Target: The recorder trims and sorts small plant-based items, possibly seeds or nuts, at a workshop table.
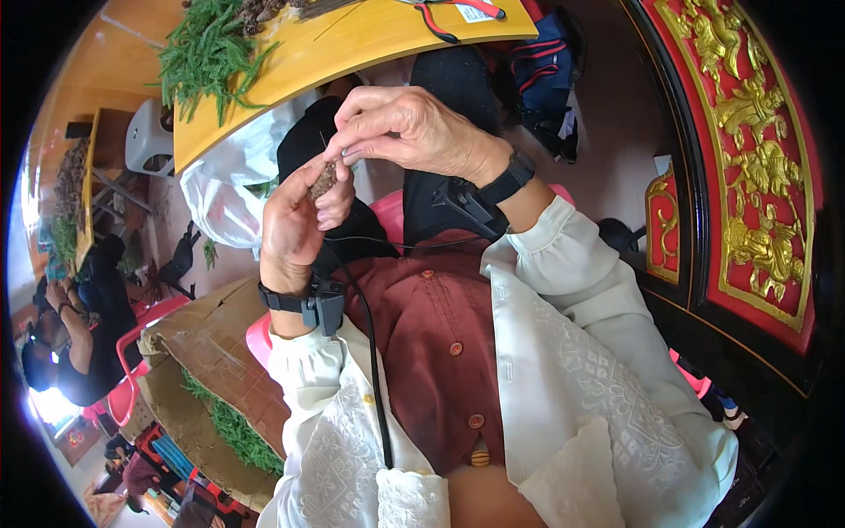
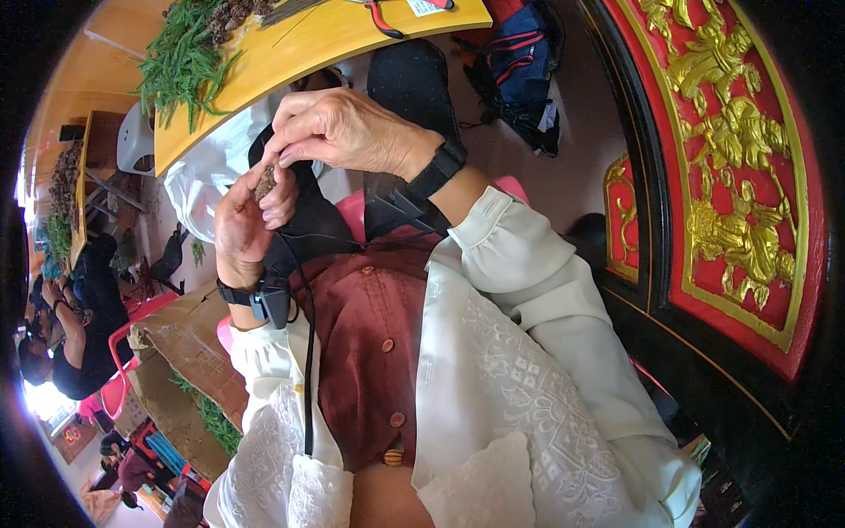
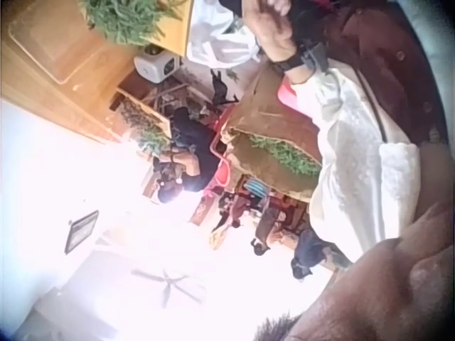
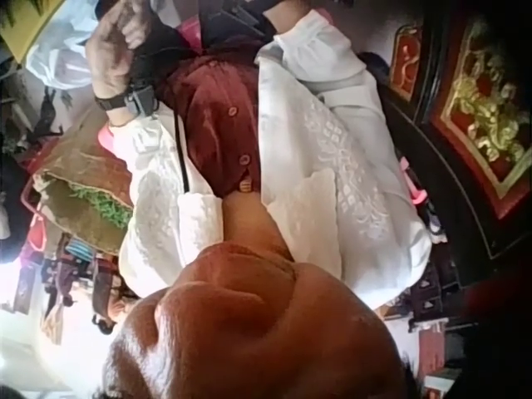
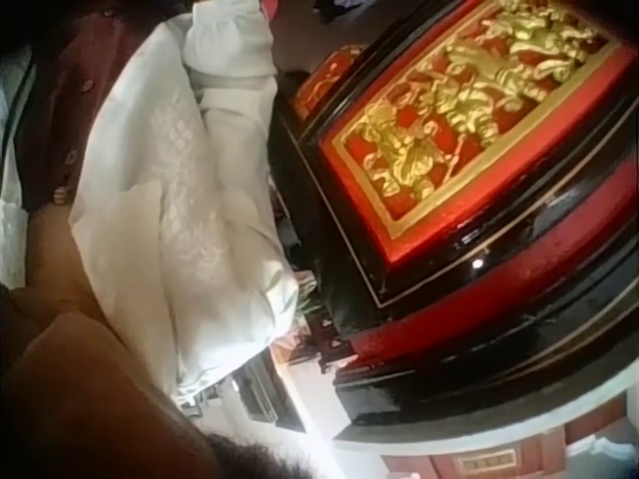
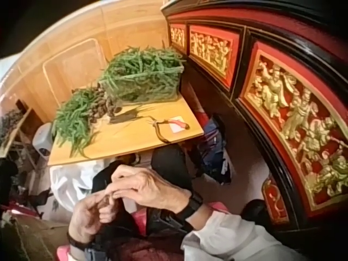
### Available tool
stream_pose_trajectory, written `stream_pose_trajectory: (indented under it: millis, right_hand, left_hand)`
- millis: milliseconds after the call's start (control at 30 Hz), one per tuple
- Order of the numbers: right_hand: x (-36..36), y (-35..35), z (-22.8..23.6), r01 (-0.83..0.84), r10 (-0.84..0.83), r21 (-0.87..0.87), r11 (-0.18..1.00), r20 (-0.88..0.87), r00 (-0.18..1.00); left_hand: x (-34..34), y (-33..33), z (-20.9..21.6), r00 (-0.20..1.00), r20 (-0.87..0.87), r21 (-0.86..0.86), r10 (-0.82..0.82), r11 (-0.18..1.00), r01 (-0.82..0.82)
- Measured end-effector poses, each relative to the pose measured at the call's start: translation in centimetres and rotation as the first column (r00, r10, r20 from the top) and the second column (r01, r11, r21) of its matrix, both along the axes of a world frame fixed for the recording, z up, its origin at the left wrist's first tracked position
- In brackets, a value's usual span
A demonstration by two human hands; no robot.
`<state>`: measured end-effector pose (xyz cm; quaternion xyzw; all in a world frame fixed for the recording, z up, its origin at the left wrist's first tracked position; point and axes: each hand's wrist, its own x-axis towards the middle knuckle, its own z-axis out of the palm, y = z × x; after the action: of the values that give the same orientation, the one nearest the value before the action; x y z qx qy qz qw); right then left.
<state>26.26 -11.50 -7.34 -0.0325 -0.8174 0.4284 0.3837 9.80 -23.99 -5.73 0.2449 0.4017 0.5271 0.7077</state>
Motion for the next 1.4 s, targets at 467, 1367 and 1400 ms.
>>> stream_pose_trajectory:
  millis: [467,1367,1400]
  right_hand:
    - [0.0,-0.3,-0.2,-0.024,0.024,0.049,0.998,0.015,1.0]
    - [-3.5,-4.1,2.7,0.067,-0.005,-0.831,0.553,0.077,0.997]
    - [-3.7,-4.2,3.3,0.107,-0.022,-0.841,0.531,0.112,0.993]
  left_hand:
    - [-0.2,-0.4,-0.4,0.989,-0.134,-0.038,-0.063,0.998,0.059]
    - [-0.3,-0.3,2.7,0.9,-0.38,0.012,0.213,0.974,-0.225]
    - [-0.7,-0.3,3.1,0.914,-0.353,0.011,0.197,0.978,-0.206]
